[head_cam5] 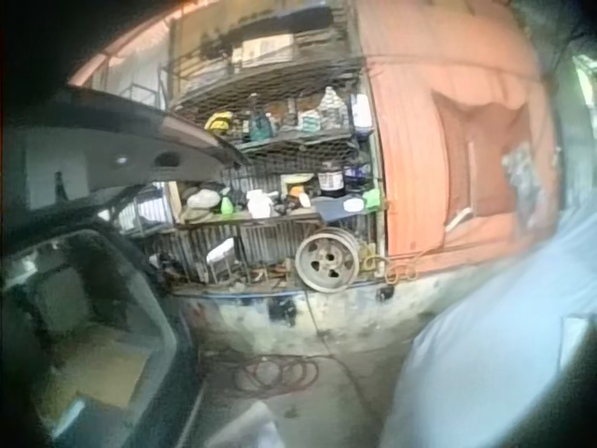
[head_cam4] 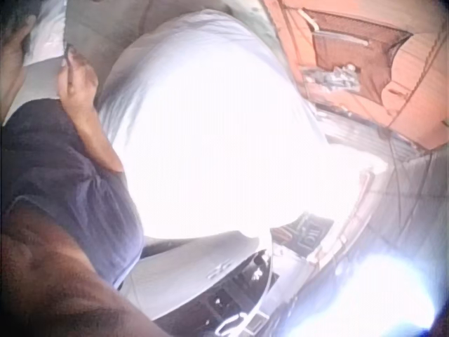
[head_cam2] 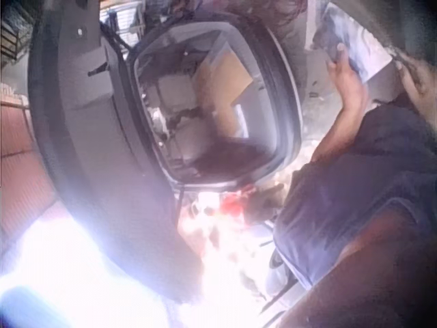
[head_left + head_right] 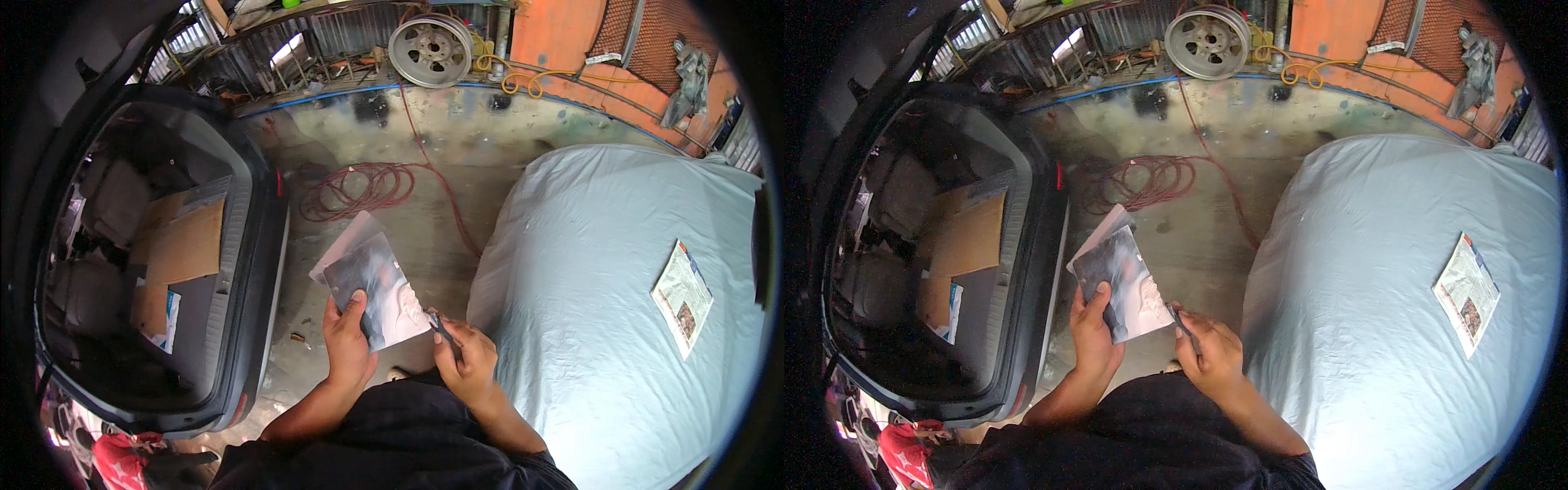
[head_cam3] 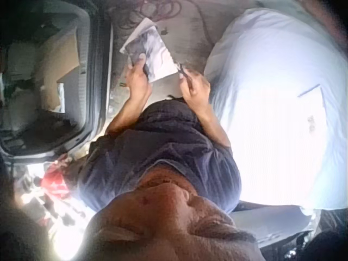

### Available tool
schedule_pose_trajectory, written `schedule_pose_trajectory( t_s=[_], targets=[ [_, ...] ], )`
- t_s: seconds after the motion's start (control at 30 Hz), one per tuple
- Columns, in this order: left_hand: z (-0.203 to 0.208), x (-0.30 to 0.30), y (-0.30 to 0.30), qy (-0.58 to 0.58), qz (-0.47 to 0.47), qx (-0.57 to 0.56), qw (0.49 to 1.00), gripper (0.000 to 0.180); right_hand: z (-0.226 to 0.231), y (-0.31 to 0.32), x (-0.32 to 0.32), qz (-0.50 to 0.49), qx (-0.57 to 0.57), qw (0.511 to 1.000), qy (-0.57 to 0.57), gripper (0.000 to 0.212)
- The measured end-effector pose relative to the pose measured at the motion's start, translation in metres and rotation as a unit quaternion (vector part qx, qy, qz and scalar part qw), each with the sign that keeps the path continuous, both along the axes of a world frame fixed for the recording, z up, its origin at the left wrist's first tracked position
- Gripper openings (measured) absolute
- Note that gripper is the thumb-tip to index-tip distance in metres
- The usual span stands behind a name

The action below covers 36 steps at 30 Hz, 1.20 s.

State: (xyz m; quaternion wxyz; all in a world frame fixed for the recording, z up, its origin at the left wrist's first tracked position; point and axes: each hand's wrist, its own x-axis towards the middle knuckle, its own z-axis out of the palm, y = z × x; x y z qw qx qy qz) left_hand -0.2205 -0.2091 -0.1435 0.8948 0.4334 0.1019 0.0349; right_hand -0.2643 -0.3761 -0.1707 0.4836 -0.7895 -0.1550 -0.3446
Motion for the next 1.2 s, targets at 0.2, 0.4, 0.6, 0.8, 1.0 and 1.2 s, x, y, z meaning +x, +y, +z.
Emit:
schedule_pose_trajectory(
  t_s=[0.2, 0.4, 0.6, 0.8, 1.0, 1.2],
  targets=[
    [0.004, -0.013, -0.053, -0.004, -0.015, 0.016, 1.000, 0.032, -0.002, -0.053, -0.022, -0.026, -0.071, 0.997, 0.009, 0.026],
    [0.029, -0.028, -0.086, -0.032, -0.026, 0.001, 0.999, 0.035, -0.023, -0.088, -0.040, -0.017, -0.091, 0.990, 0.108, 0.029],
    [0.023, -0.036, -0.069, -0.008, 0.017, 0.020, 1.000, 0.034, -0.008, -0.083, -0.041, -0.040, 0.234, 0.946, 0.220, 0.030],
    [0.019, -0.053, -0.057, -0.012, 0.089, 0.008, 0.996, 0.029, 0.000, -0.066, -0.028, 0.021, 0.073, 0.994, 0.078, 0.030],
    [0.021, -0.060, -0.031, -0.021, 0.154, 0.015, 0.988, 0.032, 0.023, -0.036, -0.007, 0.143, -0.033, 0.987, -0.063, 0.026],
    [0.030, -0.073, -0.030, -0.039, 0.174, -0.028, 0.984, 0.036, 0.015, -0.036, -0.012, 0.193, -0.108, 0.975, 0.010, 0.018]
  ],
)
